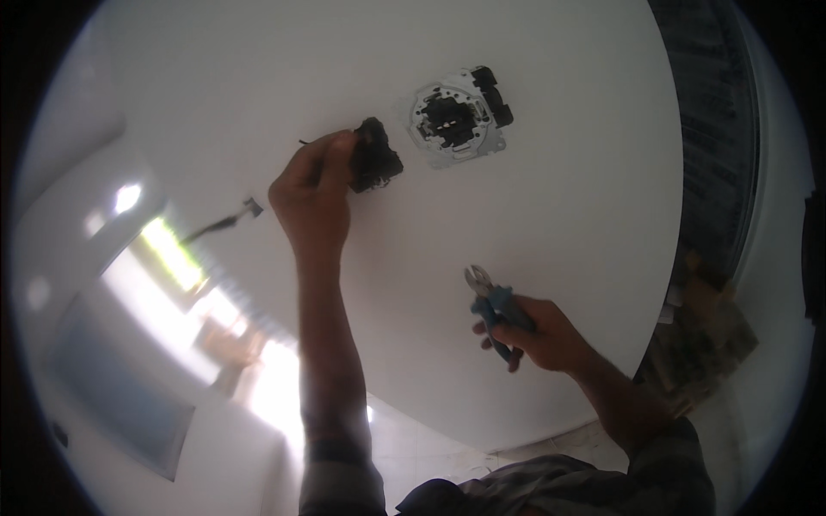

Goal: The person strips and twists electrical wires, wraps them with electrical tape, and connects them to a wall-mounted electrical box using pliers and a screwdriver. The person secures the wires into the fixture and adjusts connections.

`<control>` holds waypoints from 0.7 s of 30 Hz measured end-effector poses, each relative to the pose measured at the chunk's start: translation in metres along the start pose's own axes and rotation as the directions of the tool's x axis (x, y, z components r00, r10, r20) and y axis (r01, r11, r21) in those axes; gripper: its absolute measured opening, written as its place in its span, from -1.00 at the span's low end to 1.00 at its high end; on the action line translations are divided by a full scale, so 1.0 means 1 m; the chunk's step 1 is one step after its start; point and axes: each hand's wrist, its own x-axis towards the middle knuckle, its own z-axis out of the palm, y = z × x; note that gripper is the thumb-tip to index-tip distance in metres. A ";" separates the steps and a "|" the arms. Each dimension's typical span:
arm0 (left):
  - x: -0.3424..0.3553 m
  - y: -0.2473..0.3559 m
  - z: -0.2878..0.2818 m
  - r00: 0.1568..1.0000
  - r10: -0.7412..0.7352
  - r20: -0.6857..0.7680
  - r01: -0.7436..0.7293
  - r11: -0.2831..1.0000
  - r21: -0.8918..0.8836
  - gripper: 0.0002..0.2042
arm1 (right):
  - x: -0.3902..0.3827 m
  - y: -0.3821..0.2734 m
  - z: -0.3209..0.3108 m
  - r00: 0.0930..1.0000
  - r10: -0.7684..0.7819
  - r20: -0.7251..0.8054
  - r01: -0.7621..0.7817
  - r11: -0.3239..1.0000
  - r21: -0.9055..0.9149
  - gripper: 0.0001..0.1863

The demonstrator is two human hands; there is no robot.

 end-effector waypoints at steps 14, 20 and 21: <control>0.024 0.020 -0.038 0.877 0.355 0.323 -0.480 0.662 0.576 -0.84 | 0.125 -0.052 0.071 0.979 -0.164 0.122 0.122 0.948 0.295 -0.65; 0.022 0.041 -0.045 0.943 0.110 0.315 -0.300 0.695 0.654 -0.84 | 0.151 -0.063 0.089 0.968 -0.241 0.065 0.198 0.898 0.392 -0.67; 0.022 0.041 -0.047 0.941 0.107 0.321 -0.302 0.694 0.654 -0.86 | 0.152 -0.065 0.091 0.966 -0.251 0.068 0.205 0.896 0.393 -0.67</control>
